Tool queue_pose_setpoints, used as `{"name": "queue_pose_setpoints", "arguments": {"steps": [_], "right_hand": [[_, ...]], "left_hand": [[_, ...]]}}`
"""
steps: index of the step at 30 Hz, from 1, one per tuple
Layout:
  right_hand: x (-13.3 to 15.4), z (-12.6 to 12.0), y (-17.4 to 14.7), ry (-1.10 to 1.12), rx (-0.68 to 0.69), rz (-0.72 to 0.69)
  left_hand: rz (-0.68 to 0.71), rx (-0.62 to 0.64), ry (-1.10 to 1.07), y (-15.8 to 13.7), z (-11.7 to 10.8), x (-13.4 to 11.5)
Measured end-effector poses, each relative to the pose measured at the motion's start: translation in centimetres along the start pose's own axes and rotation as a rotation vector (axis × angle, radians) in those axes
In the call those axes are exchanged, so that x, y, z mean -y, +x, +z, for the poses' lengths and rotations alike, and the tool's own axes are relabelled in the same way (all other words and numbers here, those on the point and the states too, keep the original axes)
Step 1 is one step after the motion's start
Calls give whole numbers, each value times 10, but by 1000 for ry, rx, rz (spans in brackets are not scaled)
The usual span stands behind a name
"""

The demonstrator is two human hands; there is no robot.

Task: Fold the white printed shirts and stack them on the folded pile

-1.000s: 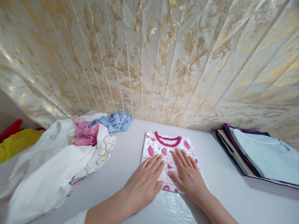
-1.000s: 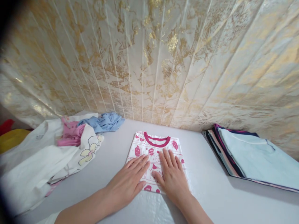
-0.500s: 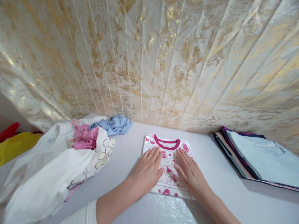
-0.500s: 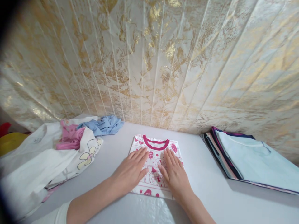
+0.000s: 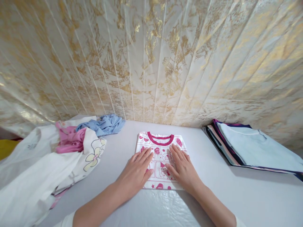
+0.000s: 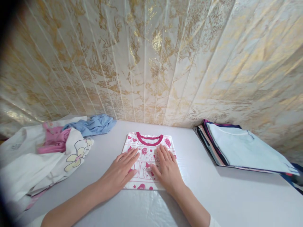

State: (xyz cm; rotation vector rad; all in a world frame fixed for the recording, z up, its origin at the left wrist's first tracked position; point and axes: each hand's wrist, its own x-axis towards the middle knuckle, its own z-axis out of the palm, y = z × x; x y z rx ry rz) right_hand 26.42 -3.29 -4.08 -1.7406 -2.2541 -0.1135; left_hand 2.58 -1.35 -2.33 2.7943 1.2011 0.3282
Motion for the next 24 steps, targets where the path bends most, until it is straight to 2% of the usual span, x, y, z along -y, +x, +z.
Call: {"name": "queue_pose_setpoints", "arguments": {"steps": [5,11,16,20,24], "right_hand": [[25,-6,-8,31,34,-126],[36,-5,-11,-3,117,-158],[15,-7,-2,37,68,-179],[-17,-3,15,-15,-41,-78],[-36,9,25,-77,-36,-32]], "left_hand": [[13,-9,61,-17,1,-1],[-24,-8,96,-14,-1,-7],[-8,11,49,-11,-8,-13],[-67,18,31,-2,-7,-17],[-134,-32,62,18,1,-9]]}}
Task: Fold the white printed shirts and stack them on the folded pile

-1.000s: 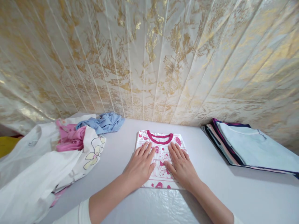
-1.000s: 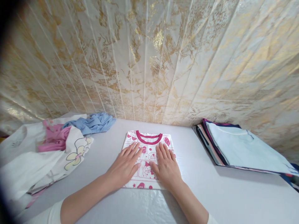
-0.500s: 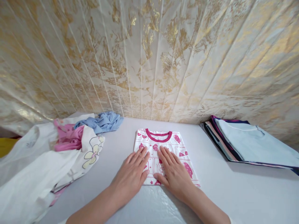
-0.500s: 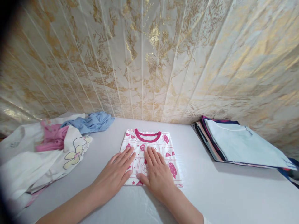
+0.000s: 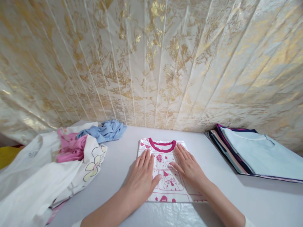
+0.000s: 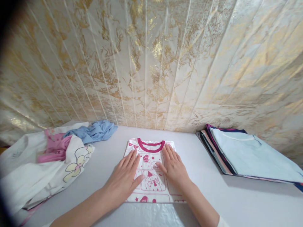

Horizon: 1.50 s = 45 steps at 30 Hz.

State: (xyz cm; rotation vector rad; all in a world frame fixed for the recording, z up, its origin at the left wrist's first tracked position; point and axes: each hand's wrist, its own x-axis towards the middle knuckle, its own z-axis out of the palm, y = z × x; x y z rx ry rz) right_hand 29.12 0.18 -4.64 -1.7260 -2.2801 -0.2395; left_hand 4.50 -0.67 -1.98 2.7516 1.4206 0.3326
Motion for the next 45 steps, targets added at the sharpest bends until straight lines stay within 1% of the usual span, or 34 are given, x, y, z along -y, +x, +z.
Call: {"name": "queue_pose_setpoints", "arguments": {"steps": [2,5,7,9,15,21,24,26,30,32,34,36,38,41,43,45], "right_hand": [[-3,3,2,-16,3,-7],[-6,3,7,-28,-27,-25],[-9,3,13,-31,-26,-26],[-13,6,19,-26,3,-16],[-15,14,24,0,74,30],[-2,5,29,-8,136,110],[6,2,32,-14,166,155],[10,0,32,-4,158,132],[8,-6,32,23,148,23],[4,-8,32,42,183,-3],[-1,-6,31,54,202,-20],[-4,0,30,48,162,-42],[-5,8,27,27,90,-56],[-3,17,22,-3,21,-38],[-2,20,21,-6,-10,0],[-2,21,20,3,-35,29]], "left_hand": [[-27,-37,31,15,5,7],[-56,-97,73,39,10,17],[-71,-87,93,51,13,21],[-82,-68,96,57,16,21],[-106,-68,66,55,20,18],[-77,-85,53,53,16,20],[-61,-67,52,52,9,17],[-43,-42,40,49,3,13],[6,5,-38,46,-6,0],[59,27,-100,49,-5,-3],[131,50,-148,56,1,-5],[178,49,-164,62,9,-6],[206,25,-156,65,17,-6],[223,-22,-128,64,22,-5],[195,-41,-95,61,21,-1],[98,-67,-38,58,20,6]]}}
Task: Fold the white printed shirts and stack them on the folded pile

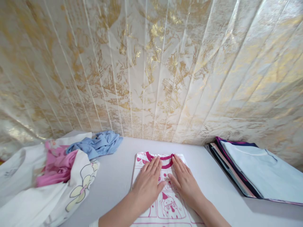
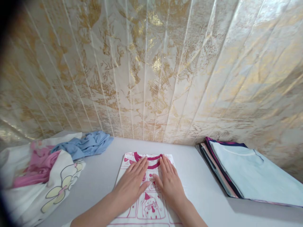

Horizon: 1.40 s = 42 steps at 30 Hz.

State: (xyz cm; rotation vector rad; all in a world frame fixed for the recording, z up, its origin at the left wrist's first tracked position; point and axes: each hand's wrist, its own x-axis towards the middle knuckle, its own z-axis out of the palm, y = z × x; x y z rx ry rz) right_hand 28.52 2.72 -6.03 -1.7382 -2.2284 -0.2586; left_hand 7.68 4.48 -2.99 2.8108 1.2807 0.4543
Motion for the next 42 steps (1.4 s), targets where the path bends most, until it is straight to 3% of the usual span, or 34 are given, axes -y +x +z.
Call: {"name": "queue_pose_setpoints", "arguments": {"steps": [4,12,18,23,29,32,37,42], "right_hand": [[1,-2,2,4,25,21],[6,-1,4,33,36,50],[-21,1,-11,123,4,190],[-37,-19,-26,62,55,386],[-26,-42,-23,154,34,409],[-23,-47,-22,312,72,440],[-22,-52,-23,676,213,520],[-20,-50,-24,934,173,587]], "left_hand": [[-179,-46,114,-6,-2,16],[-194,-47,105,-8,-2,20],[-308,36,96,-28,-22,21],[-435,99,91,-46,-39,16],[-453,112,77,-54,-54,-4],[-465,163,58,-57,-65,-9],[-575,283,-124,-67,-79,-5],[-536,46,-601,-77,-59,3]]}}
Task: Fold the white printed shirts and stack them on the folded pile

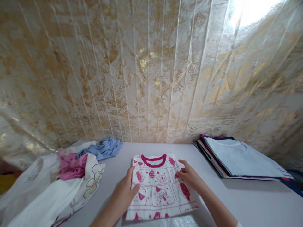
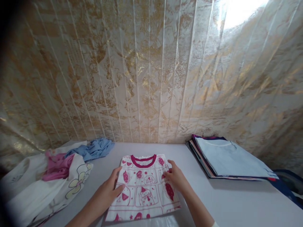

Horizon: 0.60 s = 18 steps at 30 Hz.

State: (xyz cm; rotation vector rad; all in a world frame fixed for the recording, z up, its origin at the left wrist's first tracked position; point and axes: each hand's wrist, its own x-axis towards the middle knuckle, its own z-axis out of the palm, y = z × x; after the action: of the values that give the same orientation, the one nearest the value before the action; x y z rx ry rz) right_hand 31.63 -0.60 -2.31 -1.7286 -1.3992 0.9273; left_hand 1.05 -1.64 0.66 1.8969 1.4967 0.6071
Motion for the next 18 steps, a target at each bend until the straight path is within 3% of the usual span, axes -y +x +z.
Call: {"name": "queue_pose_setpoints", "arguments": {"steps": [3,6,9,12,15,18], "right_hand": [[-3,-1,1,21,-91,10],[-3,-3,3,12,-128,-2],[2,-3,-1,53,-133,43],[4,-2,-15,93,-80,128],[0,2,-39,62,-45,71],[-6,7,-60,-92,-91,-24]], "left_hand": [[39,-32,-269,6,8,13],[15,-29,-374,11,7,17],[17,-24,-369,6,1,11],[-38,93,-354,-11,-1,6],[-179,237,-270,-30,3,6],[-190,215,-176,-41,9,8]]}}
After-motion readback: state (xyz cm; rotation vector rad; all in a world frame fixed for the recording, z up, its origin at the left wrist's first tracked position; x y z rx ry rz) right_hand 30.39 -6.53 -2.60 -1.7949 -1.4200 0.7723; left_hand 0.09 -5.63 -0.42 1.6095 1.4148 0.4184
